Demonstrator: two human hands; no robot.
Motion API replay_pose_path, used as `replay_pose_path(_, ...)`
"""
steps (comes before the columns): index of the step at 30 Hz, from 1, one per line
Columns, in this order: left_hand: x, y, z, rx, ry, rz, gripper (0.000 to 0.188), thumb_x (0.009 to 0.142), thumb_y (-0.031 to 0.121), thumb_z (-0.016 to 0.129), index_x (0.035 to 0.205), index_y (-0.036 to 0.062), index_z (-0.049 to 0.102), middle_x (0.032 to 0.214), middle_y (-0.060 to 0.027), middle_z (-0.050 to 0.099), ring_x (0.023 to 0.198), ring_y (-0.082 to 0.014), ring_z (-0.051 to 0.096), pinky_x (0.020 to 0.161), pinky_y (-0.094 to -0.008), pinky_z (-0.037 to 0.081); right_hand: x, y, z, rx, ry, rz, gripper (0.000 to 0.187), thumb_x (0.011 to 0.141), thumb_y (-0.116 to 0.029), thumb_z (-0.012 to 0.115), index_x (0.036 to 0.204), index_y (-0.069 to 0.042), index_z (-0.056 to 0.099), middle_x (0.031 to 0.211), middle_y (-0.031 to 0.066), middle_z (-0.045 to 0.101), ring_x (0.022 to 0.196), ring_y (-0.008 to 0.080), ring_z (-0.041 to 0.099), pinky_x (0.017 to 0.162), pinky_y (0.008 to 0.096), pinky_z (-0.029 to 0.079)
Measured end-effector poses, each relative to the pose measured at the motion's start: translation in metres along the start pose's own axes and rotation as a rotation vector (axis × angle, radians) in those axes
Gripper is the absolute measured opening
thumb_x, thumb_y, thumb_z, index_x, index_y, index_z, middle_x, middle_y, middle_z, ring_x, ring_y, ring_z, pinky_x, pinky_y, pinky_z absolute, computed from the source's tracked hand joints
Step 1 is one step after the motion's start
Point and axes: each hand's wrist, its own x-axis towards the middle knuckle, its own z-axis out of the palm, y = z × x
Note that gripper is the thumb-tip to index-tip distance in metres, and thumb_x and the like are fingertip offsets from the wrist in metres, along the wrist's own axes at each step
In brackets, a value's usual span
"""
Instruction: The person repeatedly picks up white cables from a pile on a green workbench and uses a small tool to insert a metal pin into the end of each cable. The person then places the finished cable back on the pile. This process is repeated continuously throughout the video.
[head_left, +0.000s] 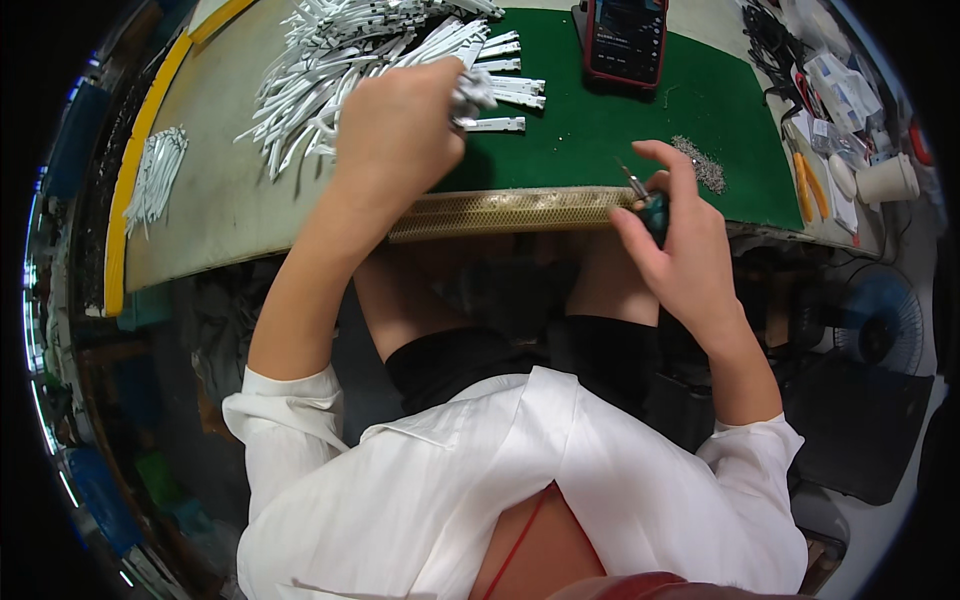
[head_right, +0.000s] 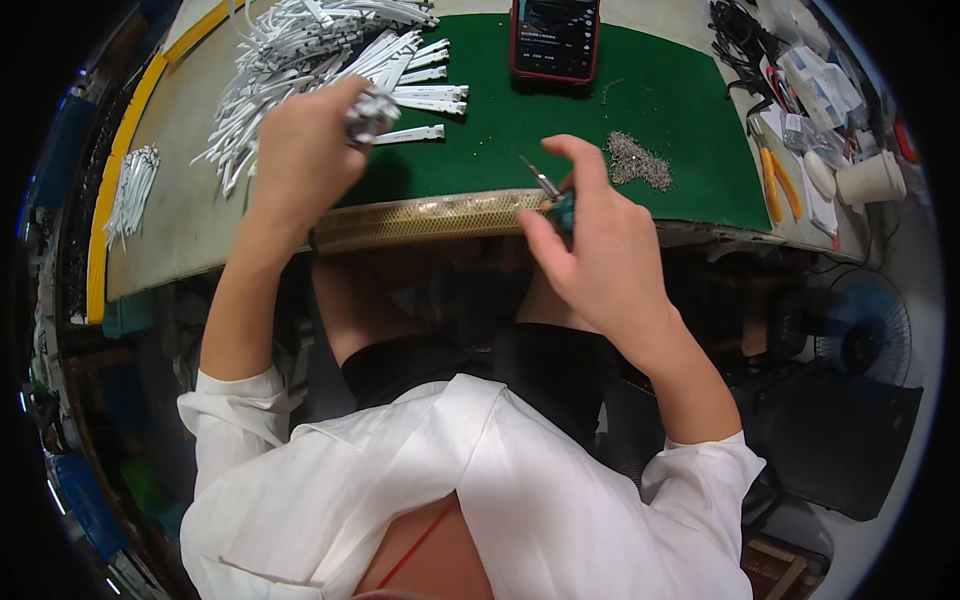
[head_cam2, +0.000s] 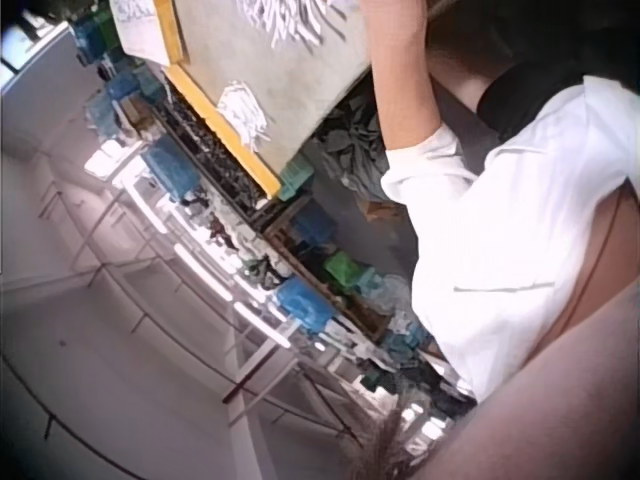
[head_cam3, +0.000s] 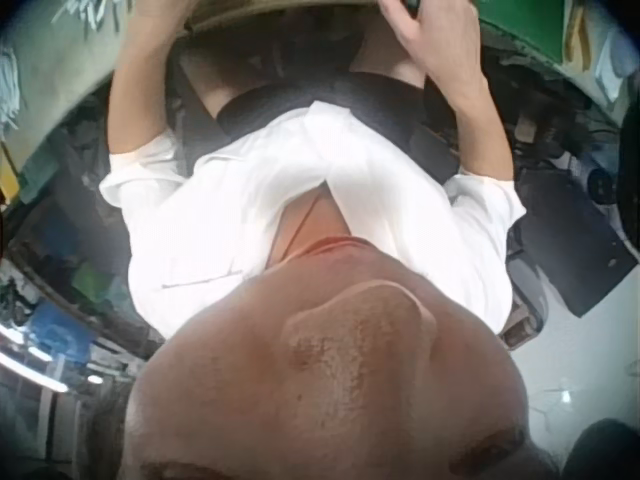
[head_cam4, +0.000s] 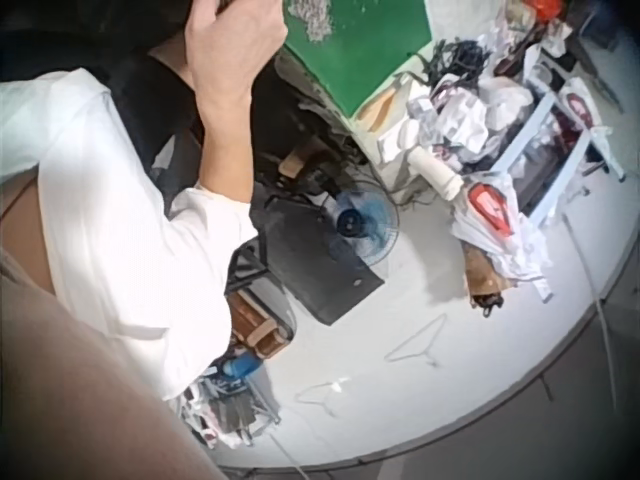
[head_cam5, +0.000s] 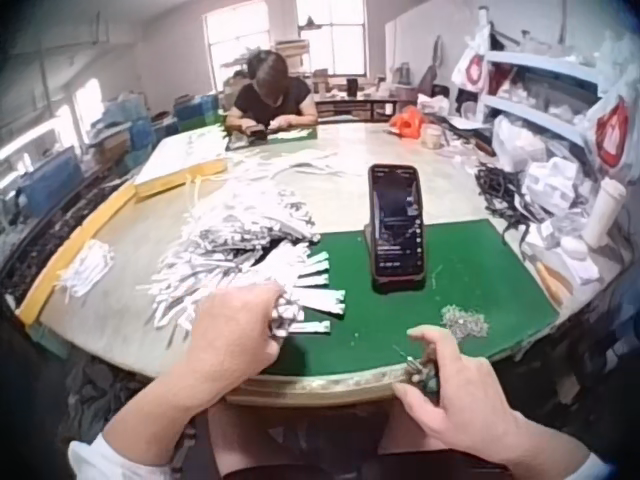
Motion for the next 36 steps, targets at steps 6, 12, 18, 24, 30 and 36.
replay_pose_path(6, 0.007, -0.011, 0.006, -0.002, -0.332, 0.056, 0.016, 0.074, 0.011, 0.073, 0.087, 0.0025, 0.069, 0.089, -0.0147, 0.065, 0.087, -0.0369, 0.064, 0.075, -0.0454, 0.051, -0.003, 0.021, -0.024, -0.024, 0.041, 0.064, 0.05, 0.084, -0.012, 0.069, 0.129, -0.005, 0.048, 0.085, 0.0168, 0.063, 0.072, 0.0332, 0.066, 0.066, 0.0385, 0.051)
replay_pose_path(12, 0.018, -0.01, 0.0, -0.036, -0.494, 0.019, 0.018, 0.073, 0.012, 0.075, 0.087, 0.0017, 0.069, 0.084, -0.0171, 0.068, 0.086, -0.0381, 0.064, 0.077, -0.0456, 0.051, 0.003, 0.043, -0.054, -0.135, -0.068, 0.094, 0.038, 0.085, -0.008, 0.063, 0.121, -0.005, 0.049, 0.099, 0.0182, 0.063, 0.084, 0.0369, 0.065, 0.073, 0.0412, 0.051)
replay_pose_path(18, 0.017, 0.001, -0.016, -0.259, -0.238, 0.009, 0.021, 0.081, 0.011, 0.076, 0.099, 0.0062, 0.068, 0.08, -0.0159, 0.07, 0.071, -0.0333, 0.067, 0.066, -0.0401, 0.051, 0.005, 0.057, -0.065, -0.292, -0.21, -0.013, 0.03, 0.084, -0.008, 0.06, 0.112, -0.007, 0.053, 0.1, 0.0161, 0.061, 0.093, 0.0361, 0.063, 0.08, 0.0443, 0.051)
replay_pose_path(24, -0.002, 0.022, -0.037, -0.974, -0.232, -0.15, 0.039, 0.086, 0.005, 0.072, 0.124, 0.0025, 0.064, 0.084, -0.0031, 0.069, 0.065, -0.0044, 0.057, 0.05, -0.0204, 0.04, 0.014, 0.058, -0.061, -0.287, -0.269, -0.078, 0.029, 0.085, -0.009, 0.059, 0.113, -0.007, 0.054, 0.102, 0.016, 0.064, 0.094, 0.0359, 0.064, 0.081, 0.0431, 0.052)
replay_pose_path(30, -0.016, 0.048, -0.023, -1.115, -0.19, -0.199, 0.031, 0.087, 0.0, 0.07, 0.118, 0.001, 0.066, 0.084, -0.0032, 0.065, 0.065, -0.0087, 0.059, 0.058, -0.0214, 0.046, 0.016, 0.056, -0.061, -0.306, -0.303, -0.017, 0.028, 0.085, -0.009, 0.059, 0.113, -0.004, 0.056, 0.105, 0.0144, 0.064, 0.094, 0.0295, 0.064, 0.084, 0.0376, 0.05)
replay_pose_path(36, -0.014, 0.045, -0.021, -0.997, -0.189, -0.157, 0.029, 0.086, 0.002, 0.073, 0.114, -0.0002, 0.064, 0.085, -0.0021, 0.065, 0.072, -0.0092, 0.061, 0.067, -0.0245, 0.05, 0.015, 0.05, -0.066, -0.375, -0.346, -0.016, 0.029, 0.085, -0.009, 0.061, 0.113, -0.006, 0.056, 0.105, 0.0145, 0.064, 0.095, 0.0335, 0.064, 0.082, 0.0394, 0.051)
